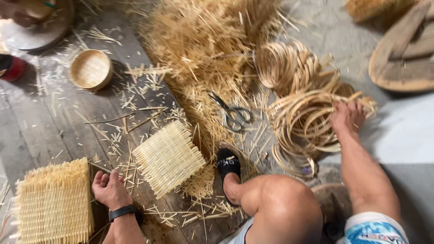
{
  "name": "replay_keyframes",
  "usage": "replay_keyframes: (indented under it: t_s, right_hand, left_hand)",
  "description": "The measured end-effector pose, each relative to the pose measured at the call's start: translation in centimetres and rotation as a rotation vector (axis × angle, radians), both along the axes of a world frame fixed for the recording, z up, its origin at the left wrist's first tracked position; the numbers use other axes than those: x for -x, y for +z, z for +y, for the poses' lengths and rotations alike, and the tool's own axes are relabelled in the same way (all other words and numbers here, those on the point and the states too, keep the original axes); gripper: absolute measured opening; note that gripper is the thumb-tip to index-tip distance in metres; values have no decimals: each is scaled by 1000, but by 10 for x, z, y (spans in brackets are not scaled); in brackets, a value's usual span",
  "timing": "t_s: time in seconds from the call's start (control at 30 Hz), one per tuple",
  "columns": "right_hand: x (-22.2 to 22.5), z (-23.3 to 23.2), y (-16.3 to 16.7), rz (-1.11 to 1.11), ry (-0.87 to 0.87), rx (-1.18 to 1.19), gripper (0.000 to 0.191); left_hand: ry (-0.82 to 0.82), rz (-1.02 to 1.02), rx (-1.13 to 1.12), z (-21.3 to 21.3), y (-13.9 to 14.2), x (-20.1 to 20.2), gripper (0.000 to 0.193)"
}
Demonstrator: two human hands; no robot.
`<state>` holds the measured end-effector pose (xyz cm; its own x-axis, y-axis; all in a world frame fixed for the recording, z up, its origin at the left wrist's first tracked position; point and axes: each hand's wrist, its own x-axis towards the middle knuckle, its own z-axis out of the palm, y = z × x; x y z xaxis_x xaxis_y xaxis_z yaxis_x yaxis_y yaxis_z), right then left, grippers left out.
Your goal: The person weaves bamboo strips into small round bowls using a circular mold. They wrap a strip around the mold, press it into place, and trim the excess with shears. The finished bowls are stacked nearby.
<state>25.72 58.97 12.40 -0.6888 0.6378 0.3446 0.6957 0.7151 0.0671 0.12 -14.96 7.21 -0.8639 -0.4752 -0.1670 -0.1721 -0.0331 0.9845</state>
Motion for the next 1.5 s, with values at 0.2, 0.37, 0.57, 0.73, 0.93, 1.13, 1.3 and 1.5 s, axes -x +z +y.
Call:
replay_keyframes:
  t_s: [0.2, 0.37, 0.57, 0.73, 0.93, 1.13, 1.3, 1.5]
  right_hand:
    - [13, 31, 47, -197, 216, -86, 10]
    - [55, 42, 92, 71, 218, -119, 11]
    - [82, 4, 122, 15, 53, -45, 13]
    - [82, 13, 114, -22, -30, 75, 20]
    - [124, 33, 115, 490, 289, 423, 18]
    - [200, -91, 184, 354, 732, 530, 12]
    - [263, -309, 230, 109, 1401, 371, 18]
    - [281, -441, 229, 234, 1757, 160, 11]
  left_hand:
    - [-52, 19, -32, 20, 32, 4, 49]
    - [-96, 74, -76, 44, 53, 11, 45]
    - [-114, 114, -119, 43, 64, 22, 42]
    - [-81, 104, -32, 37, 71, 31, 40]
    - [-133, 138, 50, 58, 95, 40, 35]
    - [-432, 219, 118, 107, 145, 45, 33]
    - [-909, 5, -190, 167, 207, 62, 62]
    - [-989, -379, -710, 127, 231, 35, 73]
